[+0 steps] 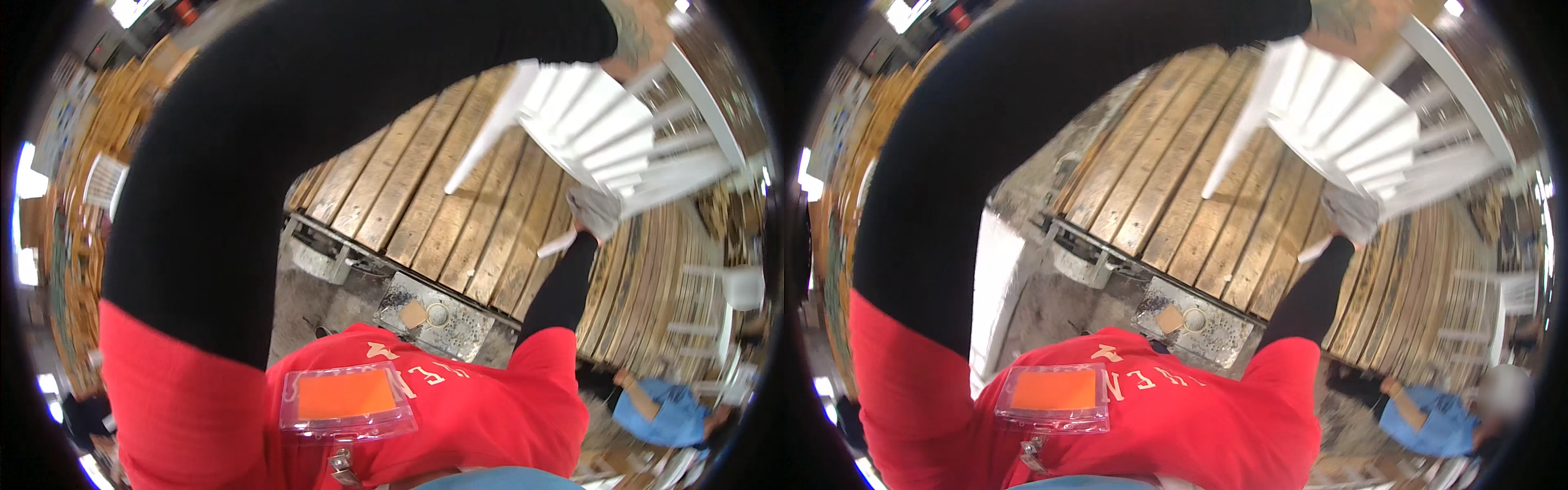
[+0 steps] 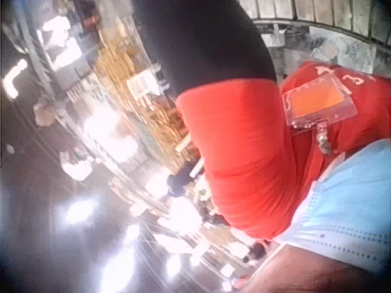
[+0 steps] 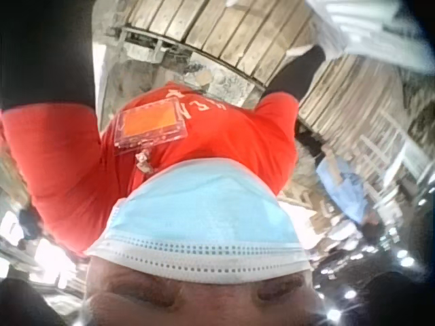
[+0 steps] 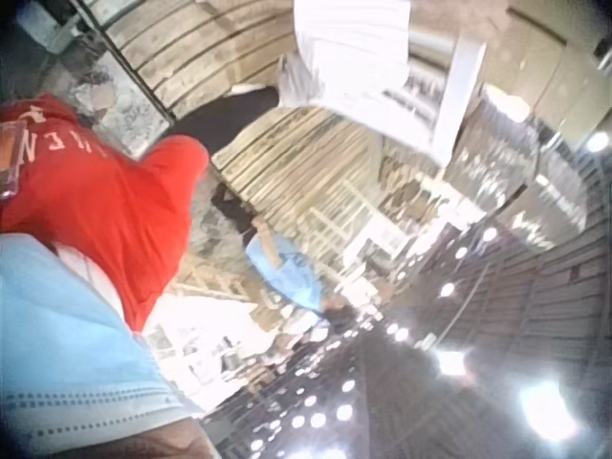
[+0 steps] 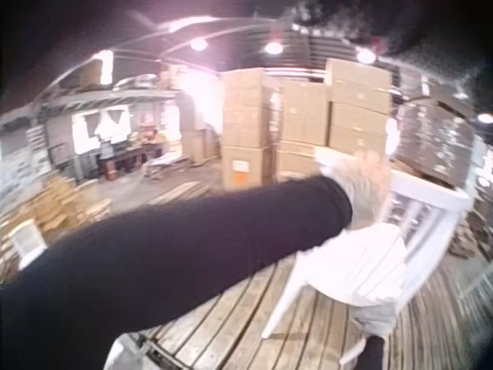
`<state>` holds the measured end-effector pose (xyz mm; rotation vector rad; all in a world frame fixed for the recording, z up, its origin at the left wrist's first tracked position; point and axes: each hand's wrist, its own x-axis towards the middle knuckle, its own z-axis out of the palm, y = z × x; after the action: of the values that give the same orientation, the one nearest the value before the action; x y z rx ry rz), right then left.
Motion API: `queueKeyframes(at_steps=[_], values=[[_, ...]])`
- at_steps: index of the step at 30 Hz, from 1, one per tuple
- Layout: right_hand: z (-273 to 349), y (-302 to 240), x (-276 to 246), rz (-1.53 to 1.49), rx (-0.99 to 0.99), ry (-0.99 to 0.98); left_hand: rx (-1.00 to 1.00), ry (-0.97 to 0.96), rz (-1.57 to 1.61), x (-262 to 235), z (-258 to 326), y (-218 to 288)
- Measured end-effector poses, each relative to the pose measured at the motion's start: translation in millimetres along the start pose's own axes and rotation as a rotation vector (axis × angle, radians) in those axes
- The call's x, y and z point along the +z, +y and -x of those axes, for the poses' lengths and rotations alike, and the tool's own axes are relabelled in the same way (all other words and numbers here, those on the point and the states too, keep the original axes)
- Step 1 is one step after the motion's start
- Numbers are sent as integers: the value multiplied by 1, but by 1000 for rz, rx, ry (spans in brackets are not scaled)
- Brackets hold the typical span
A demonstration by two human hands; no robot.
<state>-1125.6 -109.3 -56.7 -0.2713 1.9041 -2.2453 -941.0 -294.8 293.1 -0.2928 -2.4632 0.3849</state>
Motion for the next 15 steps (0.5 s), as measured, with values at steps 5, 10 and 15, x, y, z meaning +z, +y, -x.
queueKeyframes(at_steps=[5,10,15], values=[[55,39,-13,-266,209,9,-393,93,532,13,207,35],[240,158,5,-475,845,-243,-1513,-411,940,9,530,236],[470,229,106,-120,1440,-1122,-2164,-579,893,-166,703,495]])
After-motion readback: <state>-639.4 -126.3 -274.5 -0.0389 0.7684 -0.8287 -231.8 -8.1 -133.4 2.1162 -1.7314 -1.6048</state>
